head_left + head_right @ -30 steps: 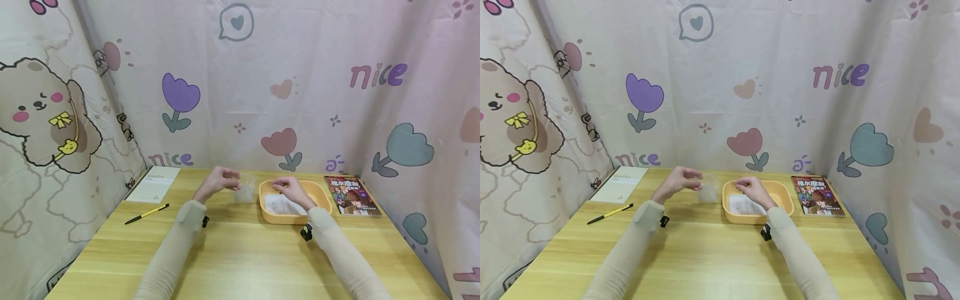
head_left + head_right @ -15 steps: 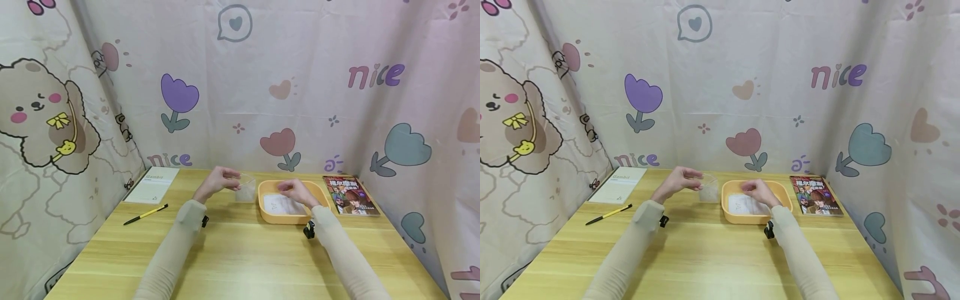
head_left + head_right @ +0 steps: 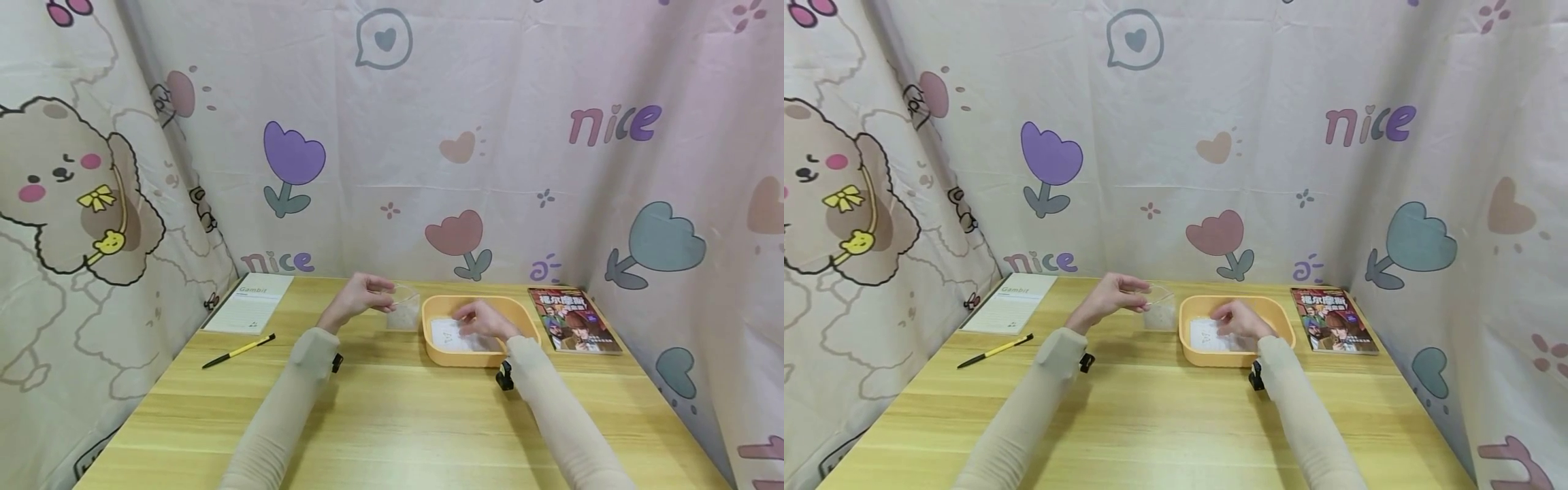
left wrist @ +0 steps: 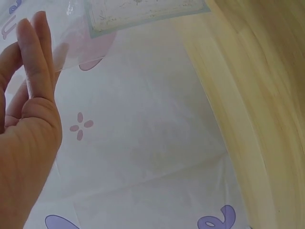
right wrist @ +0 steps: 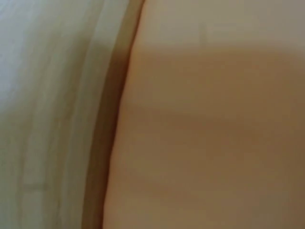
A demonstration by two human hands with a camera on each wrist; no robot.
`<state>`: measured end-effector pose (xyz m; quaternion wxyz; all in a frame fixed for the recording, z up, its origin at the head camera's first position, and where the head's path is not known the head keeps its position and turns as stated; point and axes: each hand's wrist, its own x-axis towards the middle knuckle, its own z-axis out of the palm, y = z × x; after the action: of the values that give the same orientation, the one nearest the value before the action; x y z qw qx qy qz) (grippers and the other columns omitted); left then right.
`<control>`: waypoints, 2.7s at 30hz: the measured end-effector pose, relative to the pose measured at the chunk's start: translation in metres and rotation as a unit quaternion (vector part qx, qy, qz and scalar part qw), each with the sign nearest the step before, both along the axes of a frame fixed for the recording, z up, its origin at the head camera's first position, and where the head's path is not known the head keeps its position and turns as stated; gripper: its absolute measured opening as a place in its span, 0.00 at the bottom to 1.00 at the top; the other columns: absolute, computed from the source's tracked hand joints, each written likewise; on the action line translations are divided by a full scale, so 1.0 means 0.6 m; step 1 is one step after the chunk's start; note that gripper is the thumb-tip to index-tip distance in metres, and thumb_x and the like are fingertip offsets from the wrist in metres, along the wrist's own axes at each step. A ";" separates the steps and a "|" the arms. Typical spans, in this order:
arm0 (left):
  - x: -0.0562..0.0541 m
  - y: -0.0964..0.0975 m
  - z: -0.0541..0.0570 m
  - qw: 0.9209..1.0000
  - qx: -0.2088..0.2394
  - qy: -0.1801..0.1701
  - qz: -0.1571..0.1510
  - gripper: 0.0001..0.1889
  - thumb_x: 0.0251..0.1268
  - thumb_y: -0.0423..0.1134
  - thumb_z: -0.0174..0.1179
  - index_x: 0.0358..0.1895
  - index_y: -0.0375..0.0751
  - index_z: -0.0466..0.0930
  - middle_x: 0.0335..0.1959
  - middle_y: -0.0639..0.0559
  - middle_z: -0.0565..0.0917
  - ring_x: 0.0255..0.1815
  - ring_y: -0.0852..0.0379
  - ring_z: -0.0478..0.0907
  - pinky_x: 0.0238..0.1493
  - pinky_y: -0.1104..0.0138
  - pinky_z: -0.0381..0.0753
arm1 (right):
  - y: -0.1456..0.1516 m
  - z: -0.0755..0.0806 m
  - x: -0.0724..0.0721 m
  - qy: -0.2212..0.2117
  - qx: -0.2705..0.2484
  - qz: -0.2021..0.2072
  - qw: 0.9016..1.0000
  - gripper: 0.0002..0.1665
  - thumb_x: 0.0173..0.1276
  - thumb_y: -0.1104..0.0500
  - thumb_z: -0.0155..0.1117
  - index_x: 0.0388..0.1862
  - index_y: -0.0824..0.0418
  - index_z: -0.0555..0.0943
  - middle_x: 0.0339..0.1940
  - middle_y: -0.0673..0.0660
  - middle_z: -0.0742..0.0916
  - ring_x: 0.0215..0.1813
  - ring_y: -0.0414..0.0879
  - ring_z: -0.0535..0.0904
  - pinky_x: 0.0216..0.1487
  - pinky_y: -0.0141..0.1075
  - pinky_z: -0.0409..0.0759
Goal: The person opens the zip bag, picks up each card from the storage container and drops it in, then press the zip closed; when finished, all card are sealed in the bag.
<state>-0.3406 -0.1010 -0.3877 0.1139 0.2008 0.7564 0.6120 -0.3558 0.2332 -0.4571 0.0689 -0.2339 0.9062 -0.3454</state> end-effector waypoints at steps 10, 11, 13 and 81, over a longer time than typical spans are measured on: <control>0.001 0.000 0.007 1.000 0.001 0.002 0.004 0.22 0.61 0.25 0.64 0.59 0.24 0.75 0.53 0.30 0.82 0.34 0.53 0.88 0.49 0.51 0.87 | -0.005 -0.009 -0.003 0.002 0.038 0.000 0.999 0.29 0.51 0.63 0.79 0.53 0.68 0.83 0.51 0.62 0.86 0.48 0.52 0.78 0.54 0.43 0.80; 0.002 0.000 0.007 1.000 0.003 0.001 0.004 0.22 0.61 0.25 0.64 0.59 0.24 0.75 0.53 0.31 0.82 0.34 0.53 0.88 0.51 0.49 0.86 | -0.006 -0.009 -0.003 0.005 0.039 0.001 0.999 0.29 0.51 0.63 0.79 0.53 0.68 0.83 0.51 0.62 0.86 0.48 0.52 0.78 0.53 0.43 0.80; 0.002 -0.001 0.008 1.000 0.006 0.001 0.004 0.22 0.61 0.25 0.64 0.59 0.24 0.75 0.54 0.31 0.82 0.33 0.54 0.88 0.53 0.44 0.83 | -0.007 -0.009 -0.003 0.005 0.040 0.000 0.999 0.28 0.50 0.64 0.79 0.53 0.67 0.83 0.51 0.62 0.85 0.48 0.53 0.78 0.52 0.42 0.80; -0.004 -0.004 0.015 1.000 -0.009 -0.013 0.002 0.24 0.60 0.25 0.65 0.60 0.23 0.74 0.51 0.29 0.82 0.35 0.51 0.88 0.48 0.55 0.89 | -0.041 0.085 0.017 0.037 -0.340 -0.034 0.939 0.27 0.67 0.69 0.64 0.65 0.68 0.73 0.30 0.53 0.81 0.32 0.42 0.82 0.38 0.46 0.90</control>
<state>-0.3430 -0.1034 -0.3785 0.1242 0.1899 0.7609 0.6079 -0.3456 0.2086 -0.4060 -0.0601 -0.2247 0.7445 -0.6259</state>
